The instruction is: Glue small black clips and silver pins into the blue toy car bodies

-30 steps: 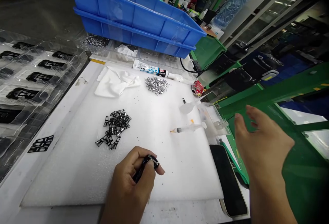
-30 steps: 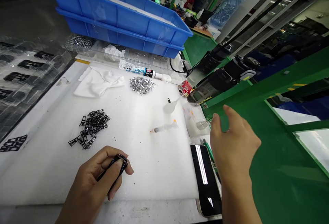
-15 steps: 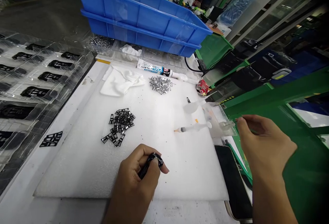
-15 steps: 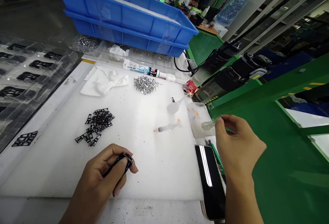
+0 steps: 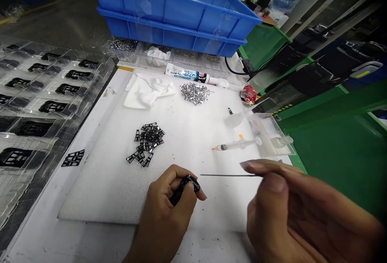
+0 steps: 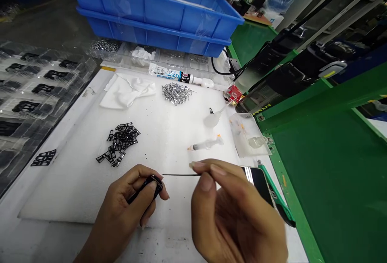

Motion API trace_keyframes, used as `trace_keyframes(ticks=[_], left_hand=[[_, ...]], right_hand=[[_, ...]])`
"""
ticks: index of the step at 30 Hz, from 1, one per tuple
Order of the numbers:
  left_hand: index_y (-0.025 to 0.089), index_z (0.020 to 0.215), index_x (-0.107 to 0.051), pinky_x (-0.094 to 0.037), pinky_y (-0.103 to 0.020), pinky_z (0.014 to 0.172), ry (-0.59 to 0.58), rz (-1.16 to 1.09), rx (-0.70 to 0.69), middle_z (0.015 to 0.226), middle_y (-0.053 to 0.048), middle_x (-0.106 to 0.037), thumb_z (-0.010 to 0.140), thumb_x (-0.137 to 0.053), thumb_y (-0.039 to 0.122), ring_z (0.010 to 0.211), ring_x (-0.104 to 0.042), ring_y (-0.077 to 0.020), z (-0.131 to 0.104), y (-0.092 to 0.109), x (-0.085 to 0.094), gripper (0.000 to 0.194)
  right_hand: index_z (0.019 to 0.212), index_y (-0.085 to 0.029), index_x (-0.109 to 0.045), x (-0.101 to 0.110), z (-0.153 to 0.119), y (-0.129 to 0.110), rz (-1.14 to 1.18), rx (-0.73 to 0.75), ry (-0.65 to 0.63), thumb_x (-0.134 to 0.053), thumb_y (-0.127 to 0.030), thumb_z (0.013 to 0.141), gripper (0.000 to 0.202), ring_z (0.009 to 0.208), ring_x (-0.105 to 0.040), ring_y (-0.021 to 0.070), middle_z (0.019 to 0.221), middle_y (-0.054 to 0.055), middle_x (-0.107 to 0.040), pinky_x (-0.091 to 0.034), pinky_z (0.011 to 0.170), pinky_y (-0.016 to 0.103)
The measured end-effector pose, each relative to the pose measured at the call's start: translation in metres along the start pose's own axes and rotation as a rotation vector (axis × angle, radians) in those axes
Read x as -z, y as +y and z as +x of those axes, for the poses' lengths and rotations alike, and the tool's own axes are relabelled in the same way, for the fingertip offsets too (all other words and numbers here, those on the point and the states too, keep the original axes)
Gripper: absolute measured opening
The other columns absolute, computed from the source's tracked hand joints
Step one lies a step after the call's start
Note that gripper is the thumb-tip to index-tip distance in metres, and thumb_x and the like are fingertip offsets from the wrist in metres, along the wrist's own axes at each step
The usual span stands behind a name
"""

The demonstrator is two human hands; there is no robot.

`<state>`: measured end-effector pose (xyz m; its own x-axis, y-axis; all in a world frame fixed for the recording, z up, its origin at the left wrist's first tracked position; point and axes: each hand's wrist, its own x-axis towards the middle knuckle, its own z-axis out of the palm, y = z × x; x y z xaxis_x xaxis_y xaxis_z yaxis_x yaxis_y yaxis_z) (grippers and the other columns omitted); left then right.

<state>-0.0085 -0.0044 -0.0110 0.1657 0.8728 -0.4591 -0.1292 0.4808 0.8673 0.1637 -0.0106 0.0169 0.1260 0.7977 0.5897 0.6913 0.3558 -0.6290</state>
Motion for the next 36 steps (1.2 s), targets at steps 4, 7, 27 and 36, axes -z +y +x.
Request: trace_keyframes(ticks=[4, 7, 27, 36], left_hand=[[0.018, 0.089, -0.064, -0.031, -0.027, 0.048, -0.002, -0.002, 0.001, 0.081, -0.006, -0.073, 0.097, -0.056, 0.036, 0.049, -0.04, -0.009, 0.0, 0.0, 0.0, 0.021], [0.017, 0.09, -0.065, -0.032, -0.027, 0.048, 0.005, -0.007, 0.011, 0.08, -0.006, -0.073, 0.097, -0.057, 0.035, 0.049, -0.04, -0.0091, -0.001, 0.002, 0.0, 0.021], [0.018, 0.09, -0.064, -0.033, -0.026, 0.048, 0.002, 0.0, 0.006, 0.08, -0.006, -0.073, 0.097, -0.056, 0.033, 0.049, -0.041, -0.0094, -0.001, 0.001, 0.0, 0.019], [0.018, 0.09, -0.065, -0.03, -0.027, 0.047, 0.028, -0.03, 0.018, 0.078, -0.006, -0.074, 0.096, -0.057, 0.034, 0.048, -0.038, -0.009, 0.0, 0.002, -0.002, 0.019]], right_hand=[[0.112, -0.019, -0.069, -0.015, 0.005, -0.005, 0.053, -0.023, 0.017, -0.069, -0.008, 0.086, 0.029, 0.062, -0.066, 0.0137, 0.104, 0.005, -0.075, -0.06, 0.058, 0.029], [0.108, -0.021, -0.067, -0.02, 0.007, -0.005, 0.081, -0.037, 0.007, -0.066, -0.007, 0.087, 0.026, 0.067, -0.069, 0.0155, 0.096, 0.002, -0.075, -0.062, 0.062, 0.031], [0.102, -0.022, -0.07, -0.019, -0.003, -0.008, -0.001, -0.13, 0.033, -0.071, -0.019, 0.089, 0.014, 0.06, -0.064, 0.0135, 0.098, 0.004, -0.075, -0.058, 0.056, 0.03], [0.105, -0.019, -0.07, -0.013, 0.0, 0.001, 0.021, -0.035, 0.04, -0.07, -0.013, 0.087, 0.019, 0.047, -0.058, 0.0124, 0.092, 0.005, -0.074, -0.053, 0.044, 0.03]])
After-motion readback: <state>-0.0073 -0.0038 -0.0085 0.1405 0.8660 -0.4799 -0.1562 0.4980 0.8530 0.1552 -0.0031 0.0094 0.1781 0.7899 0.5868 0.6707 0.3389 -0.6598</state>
